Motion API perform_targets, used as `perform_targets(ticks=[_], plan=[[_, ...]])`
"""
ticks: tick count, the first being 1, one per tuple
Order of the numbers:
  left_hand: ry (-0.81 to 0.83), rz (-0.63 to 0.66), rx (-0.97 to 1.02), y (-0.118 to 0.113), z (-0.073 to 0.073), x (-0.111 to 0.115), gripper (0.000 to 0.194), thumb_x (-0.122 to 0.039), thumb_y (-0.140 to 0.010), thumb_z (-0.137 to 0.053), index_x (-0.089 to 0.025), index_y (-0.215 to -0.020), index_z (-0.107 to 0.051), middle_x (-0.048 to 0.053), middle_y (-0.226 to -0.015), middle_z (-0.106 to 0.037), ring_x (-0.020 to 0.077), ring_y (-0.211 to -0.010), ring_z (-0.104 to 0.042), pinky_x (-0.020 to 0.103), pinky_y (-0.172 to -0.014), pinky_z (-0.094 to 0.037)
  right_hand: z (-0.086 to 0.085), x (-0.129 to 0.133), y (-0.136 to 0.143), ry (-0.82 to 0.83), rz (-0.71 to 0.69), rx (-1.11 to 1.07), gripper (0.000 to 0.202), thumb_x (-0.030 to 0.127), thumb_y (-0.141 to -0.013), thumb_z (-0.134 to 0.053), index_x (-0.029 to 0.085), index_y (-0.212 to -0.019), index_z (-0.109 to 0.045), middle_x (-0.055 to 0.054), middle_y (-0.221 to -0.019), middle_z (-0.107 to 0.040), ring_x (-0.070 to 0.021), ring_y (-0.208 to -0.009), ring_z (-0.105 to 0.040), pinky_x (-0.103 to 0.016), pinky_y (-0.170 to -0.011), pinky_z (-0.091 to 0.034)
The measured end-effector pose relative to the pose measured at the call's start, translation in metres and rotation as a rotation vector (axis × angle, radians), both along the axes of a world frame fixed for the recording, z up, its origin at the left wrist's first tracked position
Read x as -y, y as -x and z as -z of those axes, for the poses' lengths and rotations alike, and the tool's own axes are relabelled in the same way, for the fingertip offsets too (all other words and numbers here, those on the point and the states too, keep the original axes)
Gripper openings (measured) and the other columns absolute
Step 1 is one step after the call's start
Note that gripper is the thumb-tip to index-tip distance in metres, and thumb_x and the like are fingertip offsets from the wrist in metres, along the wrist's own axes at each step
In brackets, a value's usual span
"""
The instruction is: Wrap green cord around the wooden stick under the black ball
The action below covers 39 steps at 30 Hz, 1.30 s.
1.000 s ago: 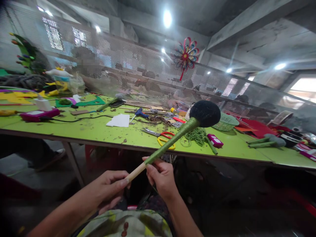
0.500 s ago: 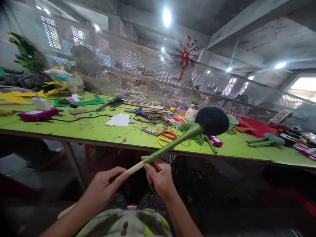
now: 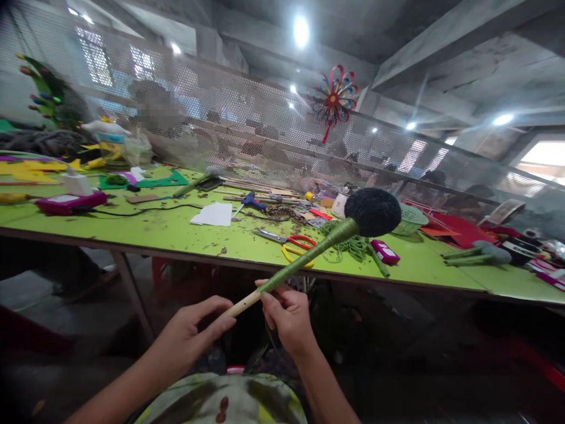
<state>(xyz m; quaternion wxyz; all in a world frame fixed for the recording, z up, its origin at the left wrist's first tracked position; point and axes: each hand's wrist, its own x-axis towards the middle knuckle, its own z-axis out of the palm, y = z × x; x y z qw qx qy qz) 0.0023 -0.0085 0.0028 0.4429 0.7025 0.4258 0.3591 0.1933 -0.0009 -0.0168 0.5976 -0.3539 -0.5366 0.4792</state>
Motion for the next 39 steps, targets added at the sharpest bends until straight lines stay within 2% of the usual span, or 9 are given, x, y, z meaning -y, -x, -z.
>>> perform_targets(ticks=[3, 8, 13, 15, 19, 21, 28, 34, 39], plan=[[-0.059, 0.004, -0.021, -0.002, -0.002, 0.004, 0.028, -0.04, -0.083, -0.052, -0.017, -0.087, -0.067, 0.0, -0.067, -0.059, 0.0136, -0.063, -0.051, 0.021, -0.057, -0.038, 0.001, 0.001, -0.001, -0.012, -0.013, -0.006, 0.037, 0.03, -0.082, -0.061, 0.009, -0.113, -0.063, 0.008, -0.041, -0.036, -0.0062, -0.037, -0.029, -0.021, -0.039, -0.02], [0.334, 0.165, 0.111, 0.0, 0.003, 0.002, 0.04, -0.052, -0.082, -0.05, -0.014, -0.087, -0.064, -0.009, -0.044, -0.035, 0.0048, -0.035, -0.025, 0.017, -0.034, -0.017, 0.0, 0.004, -0.001, -0.007, -0.055, -0.068, 0.038, 0.029, -0.081, -0.062, 0.009, -0.113, -0.063, 0.009, -0.041, -0.035, -0.0052, -0.035, -0.027, -0.022, -0.039, -0.022], [0.567, 0.269, 0.204, 0.002, 0.009, -0.006, 0.041, -0.055, -0.083, -0.044, -0.016, -0.081, -0.058, -0.007, -0.044, -0.042, 0.0044, -0.03, -0.026, 0.017, -0.031, -0.017, -0.002, 0.005, 0.002, -0.012, -0.049, -0.071, 0.032, 0.028, -0.082, -0.061, 0.01, -0.108, -0.066, 0.008, -0.042, -0.036, -0.0049, -0.036, -0.027, -0.022, -0.039, -0.021], [0.43, 0.175, 0.119, 0.0, 0.009, -0.008, 0.038, -0.054, -0.082, -0.047, -0.017, -0.08, -0.057, -0.006, -0.046, -0.046, 0.007, -0.033, -0.035, 0.018, -0.034, -0.024, -0.002, 0.002, 0.002, -0.013, -0.007, -0.047, 0.033, 0.028, -0.082, -0.061, 0.01, -0.11, -0.065, 0.008, -0.043, -0.036, -0.0055, -0.038, -0.029, -0.022, -0.04, -0.021], [-0.181, -0.181, -0.093, -0.002, 0.007, -0.004, 0.026, -0.043, -0.081, -0.055, -0.019, -0.079, -0.065, 0.002, -0.069, -0.061, 0.0156, -0.063, -0.055, 0.024, -0.061, -0.041, 0.002, 0.0, 0.002, -0.015, 0.036, -0.004, 0.039, 0.03, -0.081, -0.061, 0.01, -0.115, -0.063, 0.008, -0.042, -0.036, -0.0065, -0.038, -0.03, -0.022, -0.039, -0.022], [-0.274, -0.202, -0.129, -0.001, 0.006, -0.001, 0.025, -0.04, -0.082, -0.053, -0.019, -0.078, -0.068, 0.004, -0.075, -0.064, 0.0176, -0.07, -0.056, 0.025, -0.068, -0.041, 0.003, 0.001, 0.002, -0.004, 0.027, -0.005, 0.042, 0.032, -0.081, -0.062, 0.009, -0.117, -0.062, 0.008, -0.041, -0.036, -0.0067, -0.037, -0.031, -0.022, -0.039, -0.022], [0.363, 0.124, 0.091, 0.001, 0.002, -0.005, 0.05, -0.059, -0.081, -0.043, -0.013, -0.07, -0.062, -0.009, -0.04, -0.033, 0.0054, -0.033, -0.022, 0.02, -0.035, -0.015, -0.001, 0.005, 0.002, -0.017, 0.001, -0.049, 0.039, 0.029, -0.081, -0.062, 0.011, -0.115, -0.063, 0.008, -0.042, -0.036, -0.0064, -0.037, -0.031, -0.021, -0.037, -0.023], [0.319, 0.136, 0.151, 0.002, 0.001, -0.004, 0.035, -0.046, -0.076, -0.062, -0.016, -0.092, -0.058, -0.009, -0.044, -0.045, 0.0046, -0.034, -0.032, 0.015, -0.034, -0.02, 0.0, 0.001, 0.001, -0.026, -0.002, -0.057, 0.035, 0.029, -0.081, -0.062, 0.01, -0.11, -0.066, 0.008, -0.04, -0.034, -0.0056, -0.036, -0.029, -0.021, -0.038, -0.02], [0.522, 0.305, 0.234, 0.006, 0.006, -0.002, 0.036, -0.051, -0.084, -0.048, -0.017, -0.08, -0.055, -0.005, -0.043, -0.052, 0.0033, -0.028, -0.029, 0.015, -0.03, -0.017, -0.003, 0.003, 0.002, -0.03, -0.053, -0.071, 0.032, 0.028, -0.081, -0.062, 0.011, -0.108, -0.067, 0.008, -0.041, -0.036, -0.0049, -0.035, -0.028, -0.021, -0.037, -0.02]])
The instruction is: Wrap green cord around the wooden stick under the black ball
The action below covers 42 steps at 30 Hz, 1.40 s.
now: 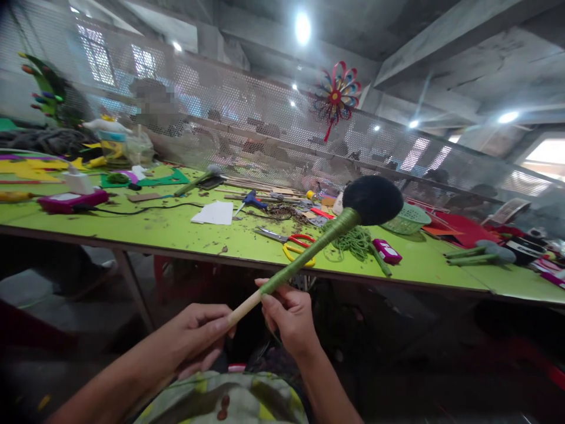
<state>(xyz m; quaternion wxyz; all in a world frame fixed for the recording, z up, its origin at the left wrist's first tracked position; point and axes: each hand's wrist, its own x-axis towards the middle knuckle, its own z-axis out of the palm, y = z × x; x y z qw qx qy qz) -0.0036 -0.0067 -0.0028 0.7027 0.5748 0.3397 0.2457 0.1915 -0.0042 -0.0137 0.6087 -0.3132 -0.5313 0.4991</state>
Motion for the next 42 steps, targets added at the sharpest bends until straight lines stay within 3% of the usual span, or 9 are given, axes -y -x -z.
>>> perform_targets(ticks=[5, 7, 12, 15, 19, 25, 33, 37, 42], plan=[[0.133, 0.154, 0.079, 0.003, 0.0, -0.008, 0.037, -0.05, -0.084, -0.046, -0.016, -0.074, -0.056, -0.003, -0.042, -0.053, 0.0032, -0.026, -0.029, 0.015, -0.031, -0.018, -0.002, 0.003, 0.0, -0.015, -0.029, 0.018, 0.028, 0.026, -0.083, -0.061, 0.012, -0.106, -0.067, 0.008, -0.041, -0.037, -0.0046, -0.036, -0.028, -0.021, -0.038, -0.021], [0.074, 0.113, -0.022, 0.0, 0.0, -0.009, 0.041, -0.054, -0.083, -0.043, -0.016, -0.071, -0.054, -0.002, -0.044, -0.054, 0.0051, -0.028, -0.033, 0.016, -0.032, -0.022, 0.0, 0.001, 0.0, -0.008, -0.007, 0.033, 0.027, 0.025, -0.083, -0.06, 0.012, -0.105, -0.067, 0.008, -0.042, -0.037, -0.0047, -0.036, -0.029, -0.021, -0.039, -0.02], [-0.721, -0.447, -0.471, -0.009, 0.003, 0.002, 0.035, -0.047, -0.085, -0.044, -0.018, -0.076, -0.061, 0.002, -0.068, -0.06, 0.0158, -0.063, -0.055, 0.026, -0.061, -0.041, 0.006, -0.004, -0.001, -0.025, 0.058, 0.066, 0.028, 0.025, -0.084, -0.059, 0.013, -0.108, -0.066, 0.008, -0.043, -0.037, -0.005, -0.038, -0.031, -0.021, -0.04, -0.022], [-0.891, -0.481, -0.533, -0.005, 0.003, 0.006, 0.033, -0.041, -0.088, -0.043, -0.018, -0.083, -0.066, 0.004, -0.077, -0.065, 0.0175, -0.071, -0.058, 0.027, -0.07, -0.04, 0.007, -0.002, -0.001, -0.032, 0.05, 0.1, 0.03, 0.027, -0.085, -0.058, 0.012, -0.11, -0.065, 0.007, -0.044, -0.038, -0.0054, -0.039, -0.032, -0.022, -0.041, -0.023], [-0.714, -0.371, -0.444, -0.001, -0.005, 0.003, 0.034, -0.041, -0.087, -0.046, -0.017, -0.081, -0.069, 0.002, -0.071, -0.067, 0.0155, -0.065, -0.057, 0.023, -0.062, -0.039, 0.007, 0.001, -0.002, -0.019, 0.042, 0.105, 0.032, 0.027, -0.085, -0.057, 0.012, -0.112, -0.064, 0.007, -0.045, -0.038, -0.0058, -0.039, -0.031, -0.022, -0.041, -0.022], [-0.207, -0.226, -0.226, -0.005, -0.004, -0.001, 0.05, -0.06, -0.08, -0.044, -0.014, -0.066, -0.06, -0.009, -0.034, -0.03, 0.0061, -0.033, -0.022, 0.02, -0.036, -0.013, 0.005, 0.002, -0.001, -0.02, 0.012, 0.062, 0.031, 0.026, -0.086, -0.058, 0.011, -0.112, -0.064, 0.008, -0.044, -0.037, -0.0057, -0.039, -0.03, -0.022, -0.04, -0.021], [0.096, -0.055, -0.029, -0.004, -0.008, 0.001, 0.054, -0.062, -0.081, -0.041, -0.013, -0.064, -0.059, -0.008, -0.035, -0.036, 0.0029, -0.029, -0.017, 0.019, -0.032, -0.009, 0.001, 0.006, -0.001, -0.009, -0.004, 0.037, 0.03, 0.024, -0.085, -0.058, 0.012, -0.112, -0.064, 0.008, -0.045, -0.036, -0.0048, -0.039, -0.029, -0.022, -0.04, -0.02], [0.134, -0.021, 0.038, -0.01, -0.004, -0.001, 0.046, -0.058, -0.082, -0.044, -0.015, -0.074, -0.057, -0.009, -0.034, -0.039, 0.0029, -0.027, -0.02, 0.016, -0.031, -0.014, 0.003, 0.001, -0.001, 0.022, 0.028, 0.026, 0.033, 0.027, -0.084, -0.059, 0.01, -0.112, -0.063, 0.008, -0.044, -0.036, -0.0052, -0.039, -0.028, -0.022, -0.04, -0.019], [-0.072, -0.169, -0.022, -0.015, 0.001, 0.0, 0.037, -0.05, -0.071, -0.065, -0.017, -0.083, -0.054, -0.009, -0.044, -0.046, 0.0031, -0.032, -0.031, 0.013, -0.031, -0.022, 0.008, -0.004, -0.004, 0.019, 0.069, 0.014, 0.032, 0.027, -0.083, -0.061, 0.01, -0.109, -0.065, 0.009, -0.042, -0.034, -0.0051, -0.037, -0.027, -0.022, -0.04, -0.02]])
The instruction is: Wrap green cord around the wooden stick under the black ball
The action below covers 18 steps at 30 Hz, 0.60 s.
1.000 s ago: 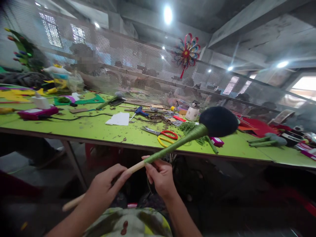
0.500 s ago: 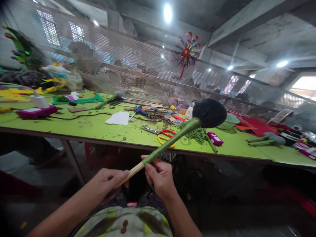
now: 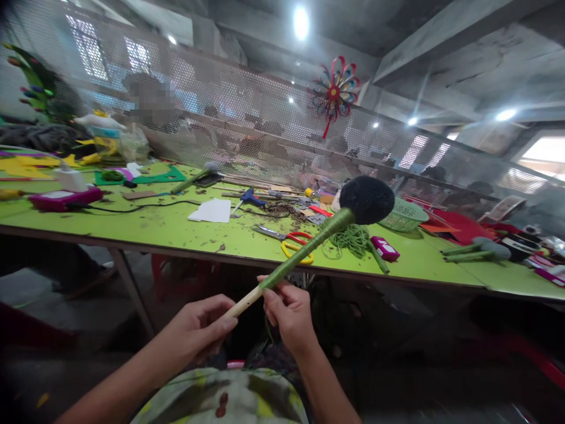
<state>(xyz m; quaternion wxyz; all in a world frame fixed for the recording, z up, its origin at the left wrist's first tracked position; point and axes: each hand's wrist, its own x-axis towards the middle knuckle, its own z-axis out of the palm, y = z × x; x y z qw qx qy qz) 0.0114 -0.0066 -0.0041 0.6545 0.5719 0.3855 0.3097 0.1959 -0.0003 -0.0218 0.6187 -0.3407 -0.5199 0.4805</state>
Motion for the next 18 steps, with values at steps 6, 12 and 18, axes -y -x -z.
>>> perform_targets(ticks=[6, 12, 18], plan=[[0.18, 0.215, 0.149, 0.012, -0.001, 0.001, 0.033, -0.045, -0.085, -0.049, -0.014, -0.079, -0.058, -0.004, -0.042, -0.054, 0.0009, -0.026, -0.025, 0.015, -0.031, -0.01, -0.003, 0.004, -0.001, -0.035, -0.055, -0.001, 0.03, 0.027, -0.083, -0.06, 0.011, -0.108, -0.066, 0.007, -0.044, -0.038, -0.0049, -0.037, -0.029, -0.022, -0.039, -0.02], [0.215, 0.277, 0.097, 0.01, 0.008, -0.008, 0.039, -0.05, -0.083, -0.045, -0.015, -0.073, -0.057, 0.0, -0.044, -0.056, 0.0052, -0.027, -0.032, 0.017, -0.03, -0.019, -0.003, 0.002, 0.003, -0.013, -0.052, 0.003, 0.031, 0.027, -0.083, -0.06, 0.01, -0.108, -0.066, 0.008, -0.043, -0.036, -0.0047, -0.037, -0.027, -0.022, -0.04, -0.019], [-0.519, -0.345, -0.326, -0.001, 0.012, 0.003, 0.029, -0.045, -0.081, -0.053, -0.019, -0.075, -0.065, 0.001, -0.068, -0.061, 0.0157, -0.064, -0.054, 0.022, -0.061, -0.04, 0.001, -0.002, 0.003, -0.01, 0.007, 0.026, 0.036, 0.029, -0.082, -0.061, 0.009, -0.112, -0.064, 0.008, -0.042, -0.035, -0.0058, -0.038, -0.028, -0.022, -0.04, -0.021]])
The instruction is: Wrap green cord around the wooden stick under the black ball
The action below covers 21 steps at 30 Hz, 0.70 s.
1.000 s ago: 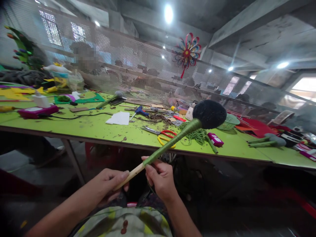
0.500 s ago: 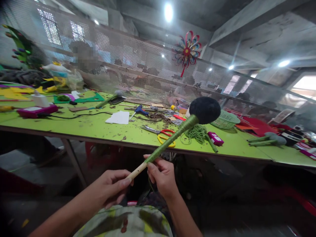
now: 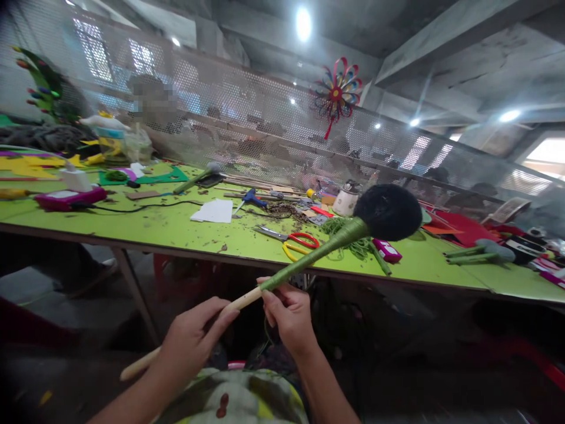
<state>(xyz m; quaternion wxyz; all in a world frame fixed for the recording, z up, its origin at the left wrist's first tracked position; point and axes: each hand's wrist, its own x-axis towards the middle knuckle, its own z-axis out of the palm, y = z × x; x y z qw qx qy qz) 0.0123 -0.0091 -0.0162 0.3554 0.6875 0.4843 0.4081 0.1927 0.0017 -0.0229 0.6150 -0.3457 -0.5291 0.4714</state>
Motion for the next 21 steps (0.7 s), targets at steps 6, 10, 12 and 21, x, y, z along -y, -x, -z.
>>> perform_targets(ticks=[6, 10, 12, 21], plan=[[0.455, 0.271, 0.201, -0.002, -0.014, 0.004, 0.05, -0.062, -0.079, -0.043, -0.016, -0.066, -0.06, -0.009, -0.037, -0.033, 0.0075, -0.034, -0.025, 0.02, -0.037, -0.02, -0.007, 0.005, -0.002, -0.006, -0.032, -0.02, 0.038, 0.029, -0.082, -0.062, 0.011, -0.115, -0.062, 0.007, -0.044, -0.039, -0.0056, -0.036, -0.031, -0.021, -0.038, -0.021], [0.723, 0.438, 0.34, 0.0, -0.023, 0.004, 0.056, -0.066, -0.08, -0.039, -0.015, -0.067, -0.059, -0.011, -0.033, -0.029, 0.0043, -0.028, -0.017, 0.018, -0.032, -0.014, -0.012, 0.006, -0.002, -0.011, -0.042, -0.024, 0.037, 0.03, -0.081, -0.063, 0.01, -0.112, -0.063, 0.007, -0.043, -0.039, -0.0056, -0.036, -0.031, -0.02, -0.037, -0.02], [0.756, 0.455, 0.379, 0.004, -0.026, 0.005, 0.056, -0.064, -0.08, -0.041, -0.014, -0.066, -0.06, -0.01, -0.034, -0.03, 0.0035, -0.028, -0.018, 0.018, -0.032, -0.011, -0.015, 0.008, 0.0, -0.01, -0.063, -0.029, 0.035, 0.031, -0.08, -0.063, 0.01, -0.107, -0.065, 0.007, -0.043, -0.038, -0.0052, -0.036, -0.03, -0.02, -0.036, -0.02], [0.92, 0.579, 0.518, 0.006, -0.022, 0.008, 0.056, -0.06, -0.084, -0.038, -0.013, -0.063, -0.059, -0.01, -0.034, -0.027, 0.003, -0.028, -0.014, 0.018, -0.031, -0.008, -0.02, 0.01, 0.001, 0.001, -0.095, -0.021, 0.03, 0.034, -0.079, -0.064, 0.01, -0.098, -0.067, 0.008, -0.042, -0.035, -0.0046, -0.034, -0.026, -0.021, -0.037, -0.018]])
